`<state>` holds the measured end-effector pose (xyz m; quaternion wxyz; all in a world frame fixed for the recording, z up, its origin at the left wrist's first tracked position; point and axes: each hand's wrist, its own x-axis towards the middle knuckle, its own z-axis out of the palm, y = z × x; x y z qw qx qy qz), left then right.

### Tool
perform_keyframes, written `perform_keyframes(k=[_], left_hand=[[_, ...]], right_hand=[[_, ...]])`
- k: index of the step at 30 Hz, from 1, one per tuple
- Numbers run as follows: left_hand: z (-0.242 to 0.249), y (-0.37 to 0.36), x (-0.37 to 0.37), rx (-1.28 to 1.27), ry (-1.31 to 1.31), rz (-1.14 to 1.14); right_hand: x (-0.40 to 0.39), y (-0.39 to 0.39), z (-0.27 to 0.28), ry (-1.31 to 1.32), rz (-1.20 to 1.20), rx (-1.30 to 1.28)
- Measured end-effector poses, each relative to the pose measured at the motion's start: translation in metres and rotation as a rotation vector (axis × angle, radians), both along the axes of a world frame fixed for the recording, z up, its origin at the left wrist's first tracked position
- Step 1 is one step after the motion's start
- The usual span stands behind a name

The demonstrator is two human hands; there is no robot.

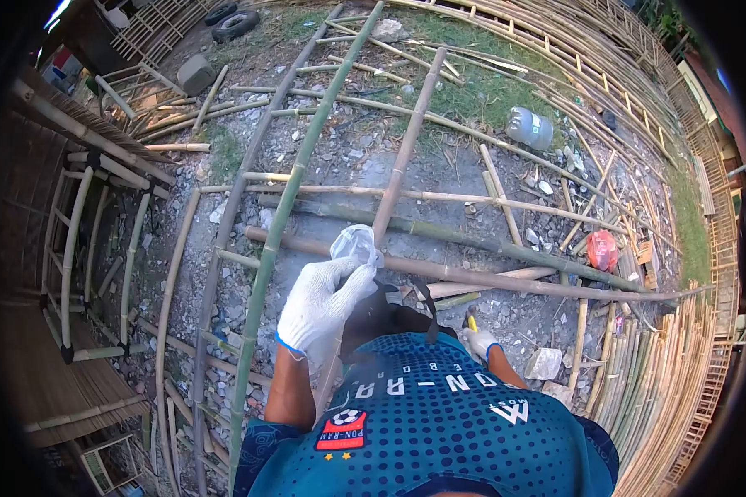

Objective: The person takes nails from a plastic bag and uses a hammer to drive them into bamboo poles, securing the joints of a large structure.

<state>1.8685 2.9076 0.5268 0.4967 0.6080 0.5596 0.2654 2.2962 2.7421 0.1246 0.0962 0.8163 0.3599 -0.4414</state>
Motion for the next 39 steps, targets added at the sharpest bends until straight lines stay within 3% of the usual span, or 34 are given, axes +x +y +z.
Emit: perform_keyframes(k=[1,4,7,11,15,16,18,20,22,23,24,25,27,30,31,34,39], left_hand=[[0.003,0.026,0.0,0.044,0.002,-0.029],[0.015,0.104,0.007,0.207,0.023,-0.098],[0.018,0.192,0.015,0.345,0.114,-0.242],[-0.017,0.309,0.025,0.444,-0.029,-0.414],[-0.052,0.445,0.024,0.287,-0.048,-0.564],[-0.066,0.479,0.023,0.263,-0.17,-0.561],[-0.081,0.55,0.019,0.077,-0.191,-0.616],[-0.087,0.606,0.021,0.159,-0.259,-0.625],[-0.062,0.654,0.017,0.046,-0.183,-0.757],[-0.067,0.675,0.018,0.178,-0.153,-0.76],[-0.072,0.69,0.017,0.304,-0.128,-0.761],[-0.044,0.724,0.014,0.197,-0.065,-0.849],[-0.031,0.776,0.01,0.219,-0.044,-0.812],[-0.034,0.843,0.015,0.31,-0.029,-0.739],[-0.032,0.869,0.018,0.305,0.013,-0.76],[-0.036,0.944,0.027,0.368,0.072,-0.778],[-0.067,1.083,0.062,0.412,0.061,-0.707]], right_hand=[[-0.012,0.065,0.067,0.111,-0.15,0.122],[-0.036,0.22,0.192,0.328,-0.324,0.373],[-0.062,0.33,0.247,0.513,-0.349,0.638],[-0.129,0.45,0.295,0.642,-0.314,0.799],[-0.165,0.582,0.255,0.357,0.038,0.8],[-0.172,0.611,0.235,0.29,0.117,0.775],[-0.175,0.671,0.204,0.283,0.152,0.589],[-0.169,0.717,0.171,0.387,0.151,0.528],[-0.176,0.751,0.208,0.444,0.005,0.377],[-0.176,0.774,0.223,0.403,0.003,0.309],[-0.17,0.786,0.211,0.338,0.069,0.389],[-0.168,0.806,0.208,0.356,0.018,0.382],[-0.176,0.855,0.238,0.384,-0.112,0.365],[-0.178,0.931,0.231,0.429,-0.165,0.483],[-0.179,0.967,0.252,0.515,-0.218,0.375],[-0.169,1.062,0.234,0.756,-0.261,0.352],[-0.142,1.223,0.204,0.679,0.025,0.303]])
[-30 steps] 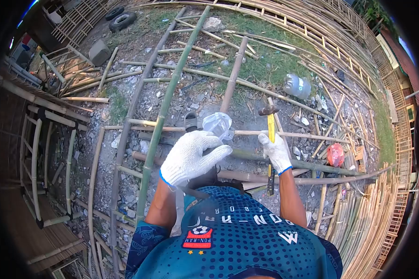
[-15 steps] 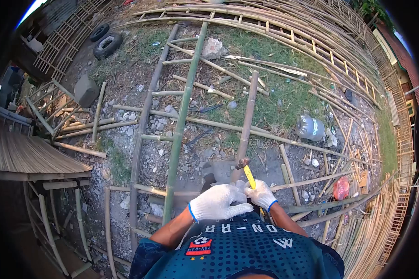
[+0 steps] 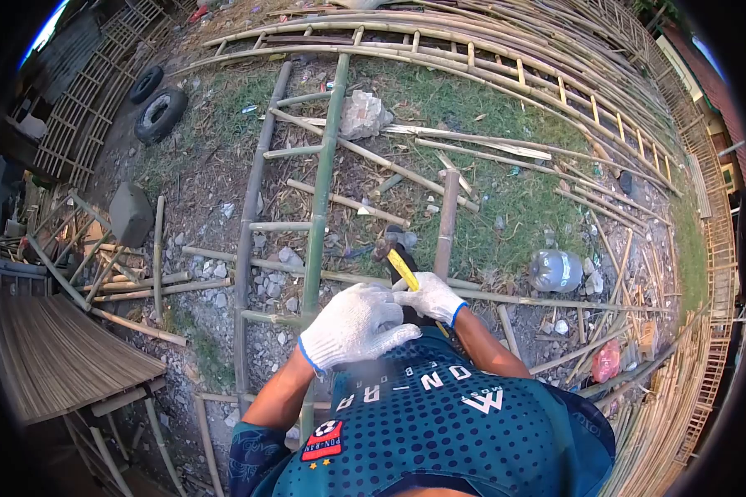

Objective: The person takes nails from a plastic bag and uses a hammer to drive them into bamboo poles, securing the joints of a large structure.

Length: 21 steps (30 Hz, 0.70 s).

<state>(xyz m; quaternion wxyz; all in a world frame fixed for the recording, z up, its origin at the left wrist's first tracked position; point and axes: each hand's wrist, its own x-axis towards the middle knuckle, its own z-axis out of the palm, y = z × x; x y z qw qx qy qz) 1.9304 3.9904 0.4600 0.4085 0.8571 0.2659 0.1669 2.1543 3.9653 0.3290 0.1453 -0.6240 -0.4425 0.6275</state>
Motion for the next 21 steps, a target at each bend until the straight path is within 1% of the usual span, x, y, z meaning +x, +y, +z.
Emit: perform_keyframes(k=[1,3,4,5,7,8,11,12,13,15,16,17,19,20,21], left_hand=[[-0.007,0.035,0.009,-0.032,-0.003,0.012],[-0.012,0.101,0.021,-0.117,0.008,0.031],[-0.014,0.129,0.028,-0.16,-0.025,0.105],[-0.014,0.17,0.039,-0.152,-0.034,0.112],[-0.011,0.209,0.052,-0.236,-0.03,0.109],[-0.016,0.228,0.062,-0.129,-0.083,0.124],[-0.002,0.302,0.09,-0.15,0.088,0.067],[-0.005,0.326,0.101,-0.12,0.004,0.082],[-0.004,0.352,0.109,-0.109,-0.002,0.07],[-0.004,0.408,0.127,-0.091,-0.016,0.042],[-0.003,0.436,0.134,-0.047,-0.063,0.035],[-0.009,0.463,0.14,-0.007,-0.11,0.008],[-0.019,0.515,0.149,-0.059,-0.111,0.02],[-0.024,0.541,0.154,-0.075,-0.133,0.028],[-0.033,0.565,0.158,-0.088,-0.101,0.038]], right_hand=[[0.013,0.034,-0.017,0.014,0.072,-0.013],[0.038,0.104,-0.039,-0.067,0.198,0.01],[0.054,0.135,-0.047,-0.125,0.243,0.065],[0.073,0.16,-0.081,-0.162,0.328,0.448],[0.098,0.22,-0.044,-0.269,0.409,0.239],[0.11,0.239,-0.028,-0.248,0.291,0.255],[0.145,0.307,-0.004,-0.223,0.189,0.198],[0.157,0.328,-0.007,-0.274,0.194,0.242],[0.162,0.353,0.007,-0.338,0.164,0.226],[0.176,0.395,0.009,-0.365,0.028,0.239],[0.182,0.417,0.011,-0.368,-0.045,0.282],[0.188,0.442,0.017,-0.359,-0.079,0.221],[0.202,0.496,0.016,-0.33,-0.194,0.185],[0.219,0.523,-0.005,-0.274,-0.161,0.252],[0.224,0.549,-0.005,-0.273,-0.192,0.217]])
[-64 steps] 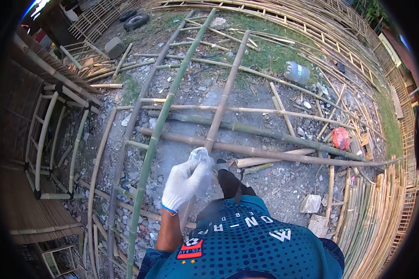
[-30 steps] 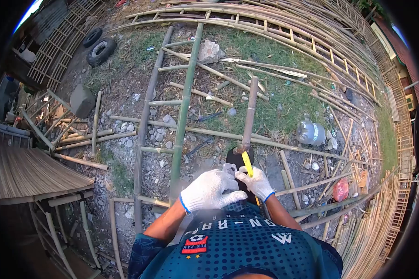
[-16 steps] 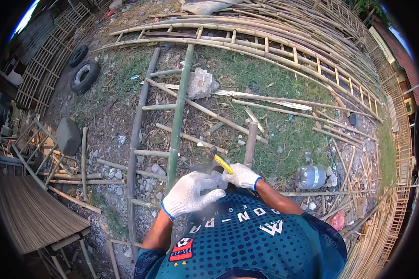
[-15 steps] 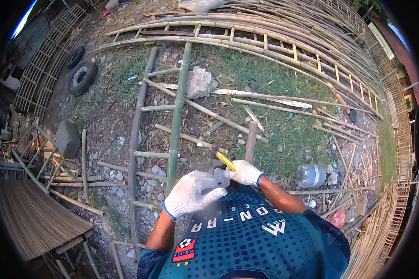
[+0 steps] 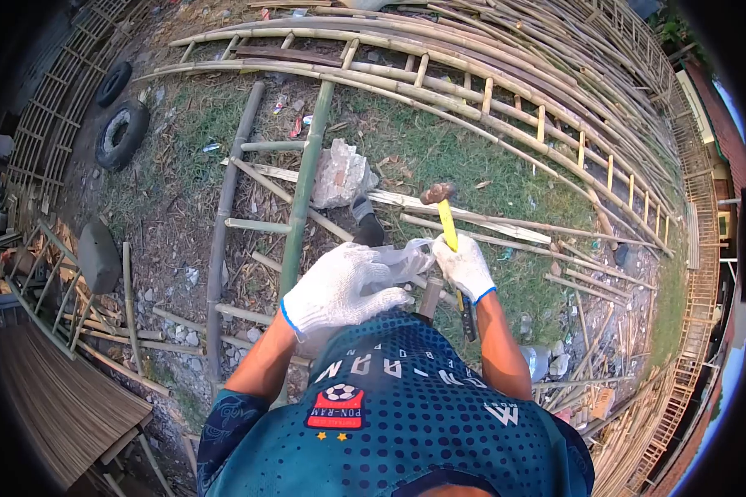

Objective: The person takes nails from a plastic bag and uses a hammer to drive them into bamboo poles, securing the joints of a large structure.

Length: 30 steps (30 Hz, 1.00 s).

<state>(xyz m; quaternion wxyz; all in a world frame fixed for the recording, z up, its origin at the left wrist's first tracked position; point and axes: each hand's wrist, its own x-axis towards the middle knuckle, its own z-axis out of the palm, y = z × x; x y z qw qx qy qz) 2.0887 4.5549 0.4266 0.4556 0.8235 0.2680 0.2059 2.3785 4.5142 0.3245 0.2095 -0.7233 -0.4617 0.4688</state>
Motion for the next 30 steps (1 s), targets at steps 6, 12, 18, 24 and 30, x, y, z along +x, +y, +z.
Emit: perform_keyframes(k=[6,12,18,24,30], left_hand=[[-0.062,0.162,0.028,-0.01,0.064,0.153],[-0.071,0.238,0.026,0.103,0.159,0.385],[-0.129,0.293,0.029,0.169,0.398,0.642],[-0.206,0.34,0.055,-0.112,0.551,0.901],[-0.265,0.375,0.085,-0.297,0.756,1.384]], right_hand=[[0.034,0.181,-0.046,-0.003,-0.003,-0.043],[0.019,0.313,-0.003,0.151,0.16,-0.142],[-0.005,0.438,-0.025,0.104,0.479,-0.204],[-0.039,0.585,-0.105,-0.045,1.105,-0.244],[-0.119,0.688,-0.205,-0.115,1.686,-0.232]])
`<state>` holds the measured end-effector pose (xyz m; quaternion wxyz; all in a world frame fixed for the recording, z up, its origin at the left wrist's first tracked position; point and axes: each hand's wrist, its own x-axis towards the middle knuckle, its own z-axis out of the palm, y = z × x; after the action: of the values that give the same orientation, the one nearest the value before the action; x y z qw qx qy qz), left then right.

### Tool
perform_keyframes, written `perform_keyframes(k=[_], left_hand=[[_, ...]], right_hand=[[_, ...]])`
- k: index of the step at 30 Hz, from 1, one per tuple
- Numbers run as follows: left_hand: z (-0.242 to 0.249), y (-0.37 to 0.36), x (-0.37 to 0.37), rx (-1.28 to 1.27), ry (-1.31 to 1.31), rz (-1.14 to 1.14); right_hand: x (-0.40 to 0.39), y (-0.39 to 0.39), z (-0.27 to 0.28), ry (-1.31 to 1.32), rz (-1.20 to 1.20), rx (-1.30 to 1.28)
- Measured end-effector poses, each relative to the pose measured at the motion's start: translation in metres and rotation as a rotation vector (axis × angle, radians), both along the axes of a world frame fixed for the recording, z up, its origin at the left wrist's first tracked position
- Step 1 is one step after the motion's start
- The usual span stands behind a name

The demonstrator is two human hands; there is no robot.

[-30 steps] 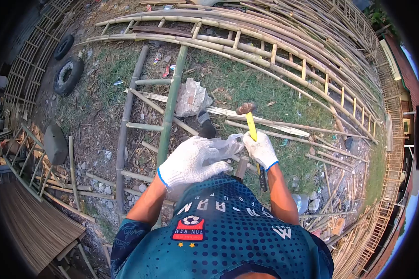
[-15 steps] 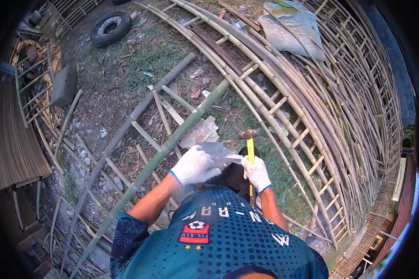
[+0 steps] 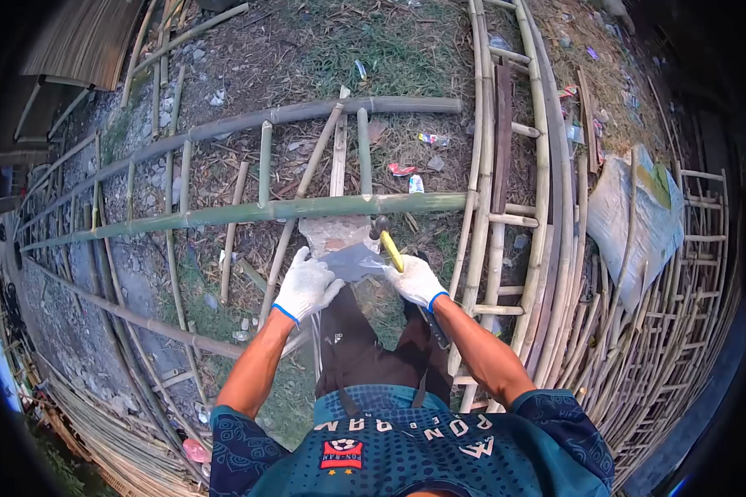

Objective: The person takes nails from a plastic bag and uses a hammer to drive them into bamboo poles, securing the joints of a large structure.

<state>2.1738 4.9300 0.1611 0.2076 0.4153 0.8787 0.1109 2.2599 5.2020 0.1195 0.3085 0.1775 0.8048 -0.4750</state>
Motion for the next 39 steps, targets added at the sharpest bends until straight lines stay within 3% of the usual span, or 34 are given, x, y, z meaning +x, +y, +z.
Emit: perform_keyframes(k=[7,12,14,18,20,25,28,30,32,34,38,39], left_hand=[[-0.089,0.0,0.004,-0.156,0.134,0.167],[-0.213,-0.019,0.001,-0.386,0.19,0.178],[-0.286,-0.026,0.008,-0.46,0.251,0.173],[-0.345,-0.009,0.008,-0.542,0.272,0.255],[-0.345,0.005,0.009,-0.518,0.257,0.34],[-0.371,0.026,0.013,-0.104,0.465,0.223],[-0.397,0.044,0.011,-0.273,0.256,0.377],[-0.403,0.038,-0.003,-0.109,0.181,0.385],[-0.461,0.033,-0.015,-0.007,0.205,0.489],[-0.498,0.036,-0.021,0.225,0.088,0.765],[-0.502,0.03,0.007,0.516,-0.158,1.062],[-0.531,0.023,0.012,0.591,0.02,0.95]], right_hand=[[-0.067,0.001,-0.096,-0.01,0.255,0.037],[-0.093,-0.016,-0.198,0.151,0.373,0.058],[-0.104,-0.024,-0.246,0.185,0.394,0.053],[-0.107,-0.022,-0.34,0.314,0.461,0.076],[-0.103,-0.018,-0.382,0.325,0.473,0.061],[-0.106,-0.012,-0.376,0.353,0.484,0.027],[-0.111,-0.015,-0.379,0.449,0.504,0.017],[-0.108,-0.017,-0.381,0.467,0.45,-0.018],[-0.104,-0.019,-0.394,0.514,0.383,-0.067],[-0.096,-0.026,-0.413,0.534,0.309,-0.142],[-0.077,-0.038,-0.401,0.384,0.217,-0.212],[-0.075,-0.037,-0.4,0.388,0.229,-0.213]])
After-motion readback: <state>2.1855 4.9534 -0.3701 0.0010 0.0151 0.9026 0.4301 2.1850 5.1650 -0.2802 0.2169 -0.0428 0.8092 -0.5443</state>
